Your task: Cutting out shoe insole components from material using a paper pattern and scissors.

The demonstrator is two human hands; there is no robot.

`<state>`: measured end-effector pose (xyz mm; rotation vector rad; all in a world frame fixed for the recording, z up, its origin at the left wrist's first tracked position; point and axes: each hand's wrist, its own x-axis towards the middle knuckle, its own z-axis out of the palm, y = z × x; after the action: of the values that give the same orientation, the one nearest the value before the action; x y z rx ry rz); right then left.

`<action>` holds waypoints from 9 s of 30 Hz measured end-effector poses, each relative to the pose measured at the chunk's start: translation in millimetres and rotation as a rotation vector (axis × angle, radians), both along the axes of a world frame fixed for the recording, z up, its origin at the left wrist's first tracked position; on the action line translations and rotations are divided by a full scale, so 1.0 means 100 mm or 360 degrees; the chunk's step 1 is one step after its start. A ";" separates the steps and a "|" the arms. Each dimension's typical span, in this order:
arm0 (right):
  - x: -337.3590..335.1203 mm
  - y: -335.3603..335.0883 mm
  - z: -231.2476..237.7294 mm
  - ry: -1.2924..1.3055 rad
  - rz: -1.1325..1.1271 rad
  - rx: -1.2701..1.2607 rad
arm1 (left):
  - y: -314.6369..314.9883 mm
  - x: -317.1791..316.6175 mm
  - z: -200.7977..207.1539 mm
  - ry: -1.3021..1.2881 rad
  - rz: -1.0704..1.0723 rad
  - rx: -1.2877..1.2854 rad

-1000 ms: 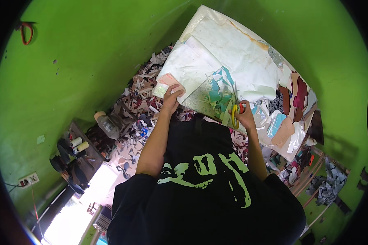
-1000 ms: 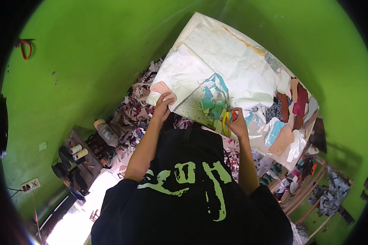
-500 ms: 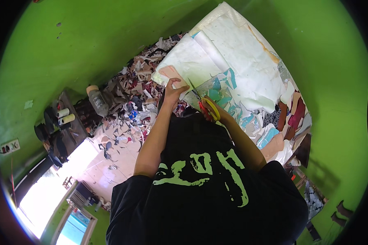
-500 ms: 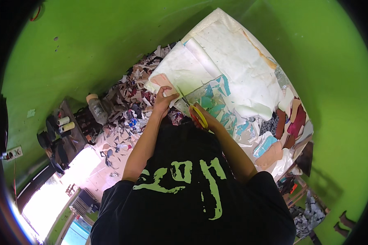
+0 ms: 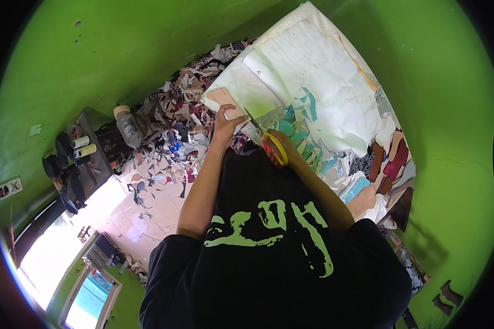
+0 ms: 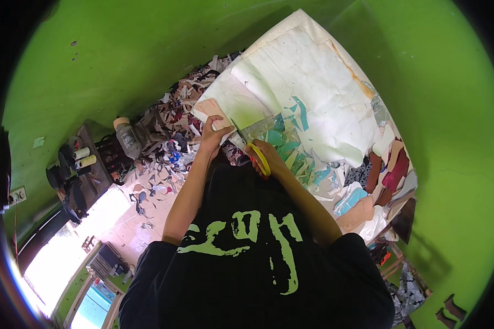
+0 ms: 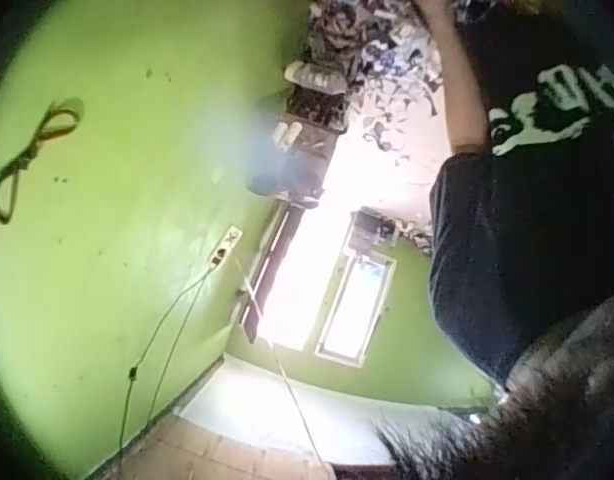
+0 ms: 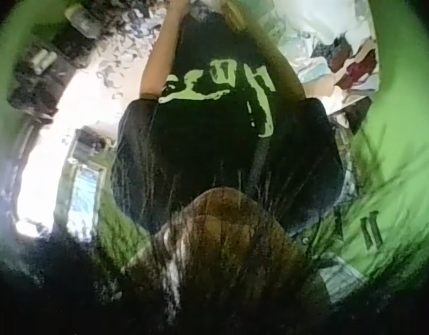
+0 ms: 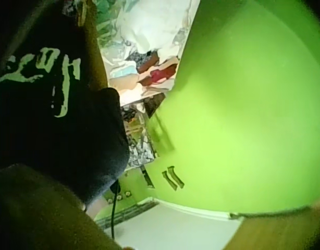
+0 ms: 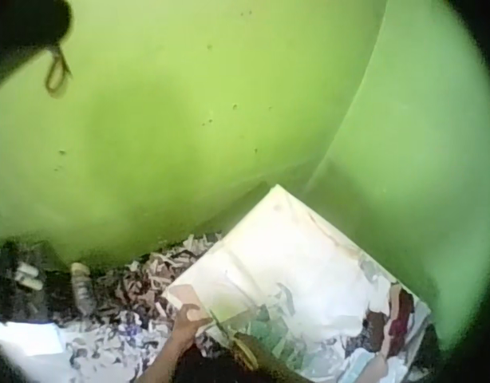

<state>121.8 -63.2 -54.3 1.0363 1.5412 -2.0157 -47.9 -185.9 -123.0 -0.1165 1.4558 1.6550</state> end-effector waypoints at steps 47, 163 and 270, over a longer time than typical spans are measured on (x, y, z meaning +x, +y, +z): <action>-0.47 -0.26 0.06 0.0041 0.0170 0.0132 | -0.46 0.17 -0.05 -0.0177 0.0162 0.0260; -0.09 -0.75 -0.45 0.0444 -0.0729 0.0175 | 0.17 -0.32 0.06 -0.0544 -0.0326 -0.0240; -0.01 0.55 -0.80 0.0197 -0.0218 0.1811 | 0.10 -1.18 0.07 0.1187 -0.0665 -0.0660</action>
<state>121.0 -8.3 -133.9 1.3920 2.8356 -1.1591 -166.3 -176.1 -116.3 0.5980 2.1838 1.0652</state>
